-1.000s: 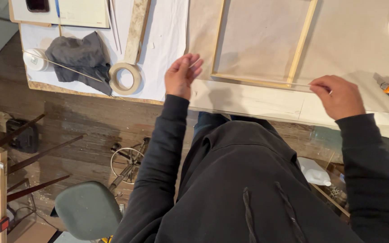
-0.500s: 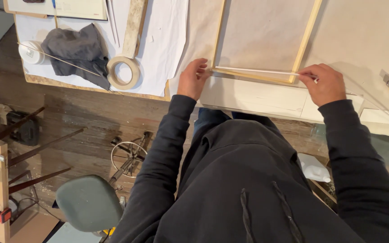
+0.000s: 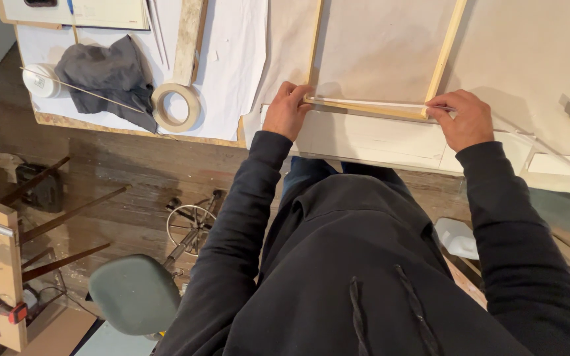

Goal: Preparing a picture frame by measuring and cutting spacers for artwork.

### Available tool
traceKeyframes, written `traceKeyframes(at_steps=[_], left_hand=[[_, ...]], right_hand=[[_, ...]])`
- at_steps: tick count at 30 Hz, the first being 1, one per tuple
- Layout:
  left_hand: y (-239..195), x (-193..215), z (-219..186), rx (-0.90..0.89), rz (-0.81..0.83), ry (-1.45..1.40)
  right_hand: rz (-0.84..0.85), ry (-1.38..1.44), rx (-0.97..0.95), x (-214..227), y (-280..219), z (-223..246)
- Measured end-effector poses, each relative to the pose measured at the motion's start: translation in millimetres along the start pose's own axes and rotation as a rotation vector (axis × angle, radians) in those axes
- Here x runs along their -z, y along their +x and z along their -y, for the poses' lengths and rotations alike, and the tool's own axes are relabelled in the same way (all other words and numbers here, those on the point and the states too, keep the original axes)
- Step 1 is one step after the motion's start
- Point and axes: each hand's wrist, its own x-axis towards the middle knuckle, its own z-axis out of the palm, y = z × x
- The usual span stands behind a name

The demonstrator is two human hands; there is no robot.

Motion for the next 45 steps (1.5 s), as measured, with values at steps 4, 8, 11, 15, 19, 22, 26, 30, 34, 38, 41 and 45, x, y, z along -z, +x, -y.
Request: traceKeyframes(at_steps=[4, 8, 11, 15, 19, 22, 26, 30, 34, 38, 41, 45], left_hand=[[1, 3, -4, 0.004, 0.011, 0.013], [2, 4, -7, 0.031, 0.033, 0.015], [4, 3, -6, 0.045, 0.037, 0.019], [4, 2, -5, 0.050, 0.042, 0.020], [2, 3, -4, 0.036, 0.040, 0.011], [3, 2, -4, 0.026, 0.033, 0.010], [3, 1, -3, 0.009, 0.020, 0.023], [5, 1, -4, -0.006, 0.023, 0.054], [5, -4, -3, -0.031, 0.000, 0.093], [4, -2, -9, -0.083, -0.039, 0.122], [1, -5, -9, -0.115, -0.063, 0.139], [-1, -7, -12, -0.144, -0.078, 0.168]], right_hand=[[-0.028, 0.024, 0.001, -1, -3, -3], [-0.037, 0.066, -0.021, -2, -4, -8], [-0.003, -0.028, -0.021, -1, -3, -1], [-0.020, 0.000, -0.003, -3, -3, -5], [-0.027, 0.091, -0.028, -5, -4, -7], [-0.009, 0.061, -0.031, -4, -2, -6], [0.019, -0.027, -0.015, -3, 0, -4], [0.032, -0.028, -0.032, -1, 2, 3], [0.027, -0.034, 0.007, 1, 2, 4], [0.070, 0.011, -0.016, 9, 3, 4], [0.112, -0.053, -0.044, 16, 4, 2], [0.123, -0.029, -0.113, 16, 1, -13]])
